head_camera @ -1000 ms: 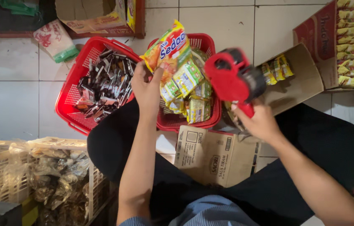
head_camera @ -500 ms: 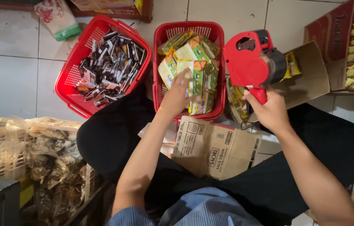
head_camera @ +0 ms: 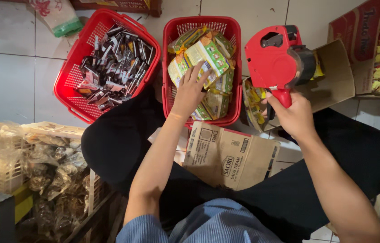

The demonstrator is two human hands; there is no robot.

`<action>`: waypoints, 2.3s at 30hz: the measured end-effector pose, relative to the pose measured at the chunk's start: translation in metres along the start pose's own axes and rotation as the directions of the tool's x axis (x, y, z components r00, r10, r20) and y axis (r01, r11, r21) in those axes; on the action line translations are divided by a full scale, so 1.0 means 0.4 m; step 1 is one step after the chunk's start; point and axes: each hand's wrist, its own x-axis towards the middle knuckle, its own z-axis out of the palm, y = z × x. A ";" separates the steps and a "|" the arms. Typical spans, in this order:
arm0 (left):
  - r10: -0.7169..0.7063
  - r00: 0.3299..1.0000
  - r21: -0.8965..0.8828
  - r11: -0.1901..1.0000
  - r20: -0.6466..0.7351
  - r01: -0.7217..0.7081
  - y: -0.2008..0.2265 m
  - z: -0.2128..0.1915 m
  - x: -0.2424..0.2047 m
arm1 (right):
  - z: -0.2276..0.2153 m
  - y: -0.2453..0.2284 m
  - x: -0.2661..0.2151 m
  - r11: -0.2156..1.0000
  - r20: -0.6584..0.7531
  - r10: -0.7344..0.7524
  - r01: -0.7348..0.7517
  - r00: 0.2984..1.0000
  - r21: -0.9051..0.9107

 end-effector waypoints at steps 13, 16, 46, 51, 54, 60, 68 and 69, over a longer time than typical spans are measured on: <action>0.044 0.999 0.453 0.891 -0.003 -0.038 -0.001 0.134 0.107 | 0.006 0.020 0.006 0.995 0.032 0.058 -0.061 0.998 0.085; 0.044 0.997 0.337 0.941 -0.069 -0.018 -0.006 0.134 0.093 | 0.010 0.019 -0.002 0.993 0.039 0.050 -0.054 0.998 0.105; -0.309 0.942 0.251 0.930 0.132 0.270 -0.038 0.149 -0.150 | 0.057 0.008 0.037 0.951 0.241 0.186 -0.236 0.952 0.201; -0.053 0.999 0.600 0.799 -0.005 0.045 -0.014 0.089 -0.081 | 0.037 0.029 0.042 0.947 0.217 0.184 -0.232 0.959 0.223; -0.036 0.998 0.519 0.853 -0.047 0.055 0.001 0.069 -0.053 | 0.024 0.039 0.052 0.945 0.186 0.191 -0.232 0.964 0.231; 0.046 0.999 0.406 0.913 -0.006 -0.039 0.096 0.042 0.000 | -0.033 0.059 0.059 0.920 0.108 0.153 -0.182 0.982 0.346; 0.241 0.962 0.401 0.874 0.132 -0.274 0.249 0.078 0.019 | -0.221 0.096 0.044 0.867 -0.010 0.181 -0.155 0.983 0.473; 0.263 0.949 0.348 0.885 0.172 -0.308 0.268 0.091 0.017 | -0.242 0.104 0.040 0.844 -0.031 0.181 -0.139 0.983 0.518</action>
